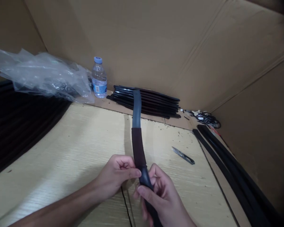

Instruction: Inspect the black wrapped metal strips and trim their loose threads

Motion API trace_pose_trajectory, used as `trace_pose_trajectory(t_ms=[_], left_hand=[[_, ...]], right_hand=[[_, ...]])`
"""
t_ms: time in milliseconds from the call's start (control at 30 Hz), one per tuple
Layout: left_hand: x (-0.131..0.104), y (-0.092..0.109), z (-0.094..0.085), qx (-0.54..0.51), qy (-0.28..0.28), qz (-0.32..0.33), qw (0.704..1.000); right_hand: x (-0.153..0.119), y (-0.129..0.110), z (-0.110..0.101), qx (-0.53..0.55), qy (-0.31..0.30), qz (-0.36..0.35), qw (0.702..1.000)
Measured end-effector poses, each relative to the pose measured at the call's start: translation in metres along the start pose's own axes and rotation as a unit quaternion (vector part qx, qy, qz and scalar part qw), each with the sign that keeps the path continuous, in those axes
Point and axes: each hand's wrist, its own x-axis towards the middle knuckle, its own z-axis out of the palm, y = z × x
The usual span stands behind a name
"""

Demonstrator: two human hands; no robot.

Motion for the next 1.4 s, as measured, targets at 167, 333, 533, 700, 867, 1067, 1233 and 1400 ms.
trace_pose_trajectory(t_ms=[167, 333, 533, 700, 867, 1067, 1233, 1400], left_hand=[[0.004, 0.004, -0.001, -0.038, 0.013, 0.039, 0.998], [0.004, 0.004, 0.0, -0.027, 0.009, 0.041, 0.999], [0.003, -0.002, 0.0, -0.011, 0.033, 0.036, 0.999], [0.003, 0.0, 0.001, -0.012, 0.019, 0.061, 0.998], [0.003, 0.0, -0.002, 0.002, -0.01, 0.043, 0.999], [0.002, 0.004, -0.003, 0.03, 0.016, 0.019, 0.999], [0.002, 0.007, -0.002, 0.034, 0.009, 0.03, 0.999], [0.003, 0.009, -0.001, 0.041, 0.014, 0.046, 0.998]], right_hand=[[0.0, -0.002, 0.001, -0.013, 0.053, -0.047, 0.997], [0.004, -0.005, -0.001, -0.026, 0.076, -0.068, 0.994], [0.003, 0.0, 0.001, -0.025, 0.038, -0.031, 0.998], [0.0, 0.009, 0.002, -0.01, 0.066, -0.048, 0.997], [0.003, 0.006, 0.0, -0.07, 0.09, -0.06, 0.992], [0.004, 0.007, -0.003, -0.012, 0.018, -0.02, 1.0], [0.0, 0.005, -0.001, 0.003, 0.018, -0.017, 1.0], [0.001, 0.002, -0.003, -0.02, 0.067, -0.056, 0.996]])
